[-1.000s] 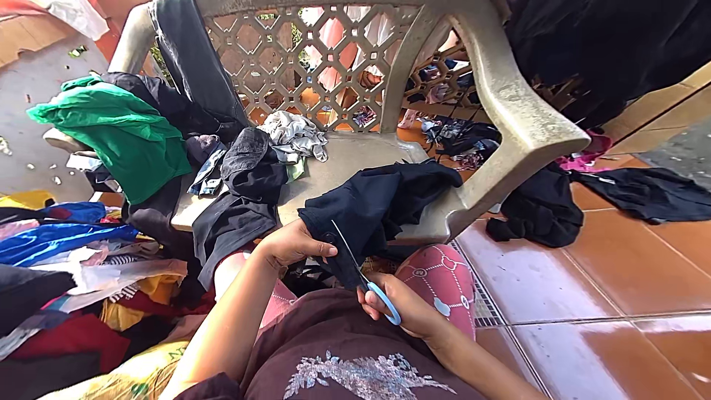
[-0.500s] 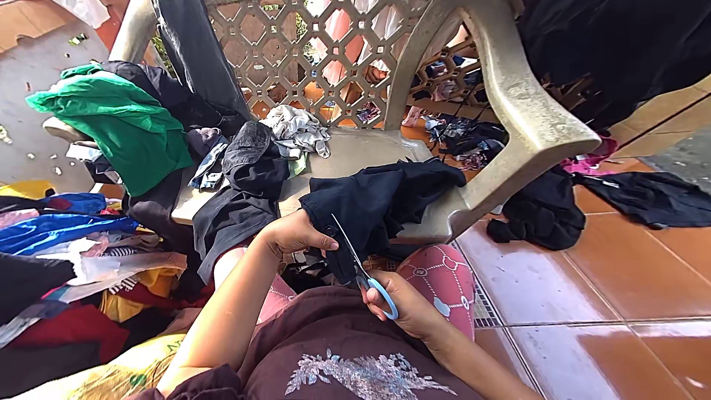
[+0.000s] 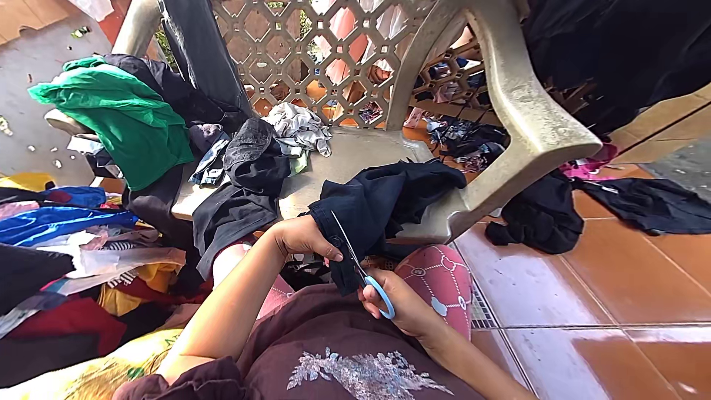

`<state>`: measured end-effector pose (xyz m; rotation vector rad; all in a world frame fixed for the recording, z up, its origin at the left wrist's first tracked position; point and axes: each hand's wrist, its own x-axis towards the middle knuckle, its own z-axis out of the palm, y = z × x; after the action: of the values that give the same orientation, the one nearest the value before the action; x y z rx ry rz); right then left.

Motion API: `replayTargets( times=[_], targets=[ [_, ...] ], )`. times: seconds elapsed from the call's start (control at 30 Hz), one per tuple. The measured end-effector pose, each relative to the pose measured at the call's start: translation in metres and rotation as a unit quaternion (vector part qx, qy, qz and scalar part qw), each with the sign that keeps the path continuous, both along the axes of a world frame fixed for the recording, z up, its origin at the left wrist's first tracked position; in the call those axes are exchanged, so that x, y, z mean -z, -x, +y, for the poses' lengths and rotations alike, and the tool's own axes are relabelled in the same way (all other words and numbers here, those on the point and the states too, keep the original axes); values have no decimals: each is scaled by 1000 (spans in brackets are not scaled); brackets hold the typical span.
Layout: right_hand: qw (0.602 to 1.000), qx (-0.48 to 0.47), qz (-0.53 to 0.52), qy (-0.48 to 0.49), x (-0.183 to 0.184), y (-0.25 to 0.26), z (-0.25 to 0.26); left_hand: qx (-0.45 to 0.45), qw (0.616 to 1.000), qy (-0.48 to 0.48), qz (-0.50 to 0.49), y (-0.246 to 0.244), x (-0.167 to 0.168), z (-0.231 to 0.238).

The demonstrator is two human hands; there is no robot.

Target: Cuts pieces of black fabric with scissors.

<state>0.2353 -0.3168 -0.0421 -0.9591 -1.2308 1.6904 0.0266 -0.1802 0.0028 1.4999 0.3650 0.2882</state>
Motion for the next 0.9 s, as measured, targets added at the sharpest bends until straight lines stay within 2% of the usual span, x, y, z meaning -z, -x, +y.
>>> replayTargets(
  times=[0.13,0.4,0.47,0.57,0.73,0.9],
  targets=[
    [1000,28,9,2,2,2,-3,-12,1000,9,4,1,-2,0],
    [997,59,-42,8,3,0,2,-164,979,98,-72,17,-10,-7],
    [994,47,-95,15,2,-1,5,-189,973,110,-77,15,-13,-13],
    [992,-4,-124,6,3,-3,7,-249,963,99,-26,7,-20,-23],
    [999,-19,-45,11,4,0,7,-203,974,104,-21,8,-16,-21],
    [999,-31,-27,5,3,2,8,-164,980,104,-35,10,-15,-18]
  ],
)
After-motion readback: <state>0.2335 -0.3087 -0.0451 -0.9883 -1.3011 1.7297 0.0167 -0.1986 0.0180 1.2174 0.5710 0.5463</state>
